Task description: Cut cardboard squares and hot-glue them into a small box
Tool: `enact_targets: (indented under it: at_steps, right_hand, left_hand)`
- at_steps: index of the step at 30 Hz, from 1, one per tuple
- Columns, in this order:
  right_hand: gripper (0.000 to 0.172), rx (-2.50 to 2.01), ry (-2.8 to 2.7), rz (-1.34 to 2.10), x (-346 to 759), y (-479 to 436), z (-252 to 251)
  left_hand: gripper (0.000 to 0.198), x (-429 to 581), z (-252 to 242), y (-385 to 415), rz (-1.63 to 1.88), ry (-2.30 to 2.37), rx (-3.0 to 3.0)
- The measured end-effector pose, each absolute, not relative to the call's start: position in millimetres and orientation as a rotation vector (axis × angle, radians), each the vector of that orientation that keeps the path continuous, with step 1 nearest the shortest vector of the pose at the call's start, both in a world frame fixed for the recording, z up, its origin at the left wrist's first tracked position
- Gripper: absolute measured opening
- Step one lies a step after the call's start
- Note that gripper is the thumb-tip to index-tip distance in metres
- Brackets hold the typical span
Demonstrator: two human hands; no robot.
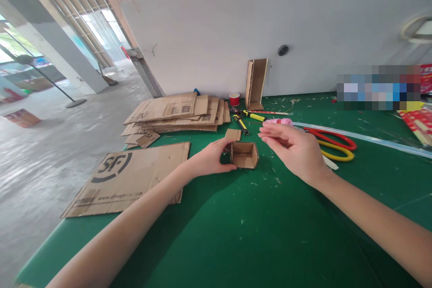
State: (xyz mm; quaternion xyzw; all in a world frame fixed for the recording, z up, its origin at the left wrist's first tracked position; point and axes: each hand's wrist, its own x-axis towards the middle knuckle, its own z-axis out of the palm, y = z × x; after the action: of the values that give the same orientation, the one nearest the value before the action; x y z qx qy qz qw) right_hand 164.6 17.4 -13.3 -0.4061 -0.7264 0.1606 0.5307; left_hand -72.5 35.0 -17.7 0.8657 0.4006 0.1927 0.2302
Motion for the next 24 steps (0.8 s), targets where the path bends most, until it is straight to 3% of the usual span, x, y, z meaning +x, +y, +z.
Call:
enact_targets:
  at_steps: [8,14,20,24]
  right_hand:
    - [0.026,-0.908,-1.753,0.355,165.7,17.2,-15.5]
    - [0.023,-0.882,-1.972,0.137,170.3,18.0,-10.4]
    - [0.073,-1.150,-2.437,0.415,176.2,18.8,-15.3]
    - [0.096,-1.297,-2.567,0.667,181.2,19.9,-22.5]
  left_hand:
    - [0.067,-72.1,-11.6,31.8,0.483,1.092,2.376]
    - [0.070,-76.6,-2.4,32.5,0.399,1.059,2.361]
    - [0.071,-88.7,3.7,38.5,0.323,1.081,2.377]
    - [0.074,-92.0,5.3,39.2,0.200,1.179,2.496]
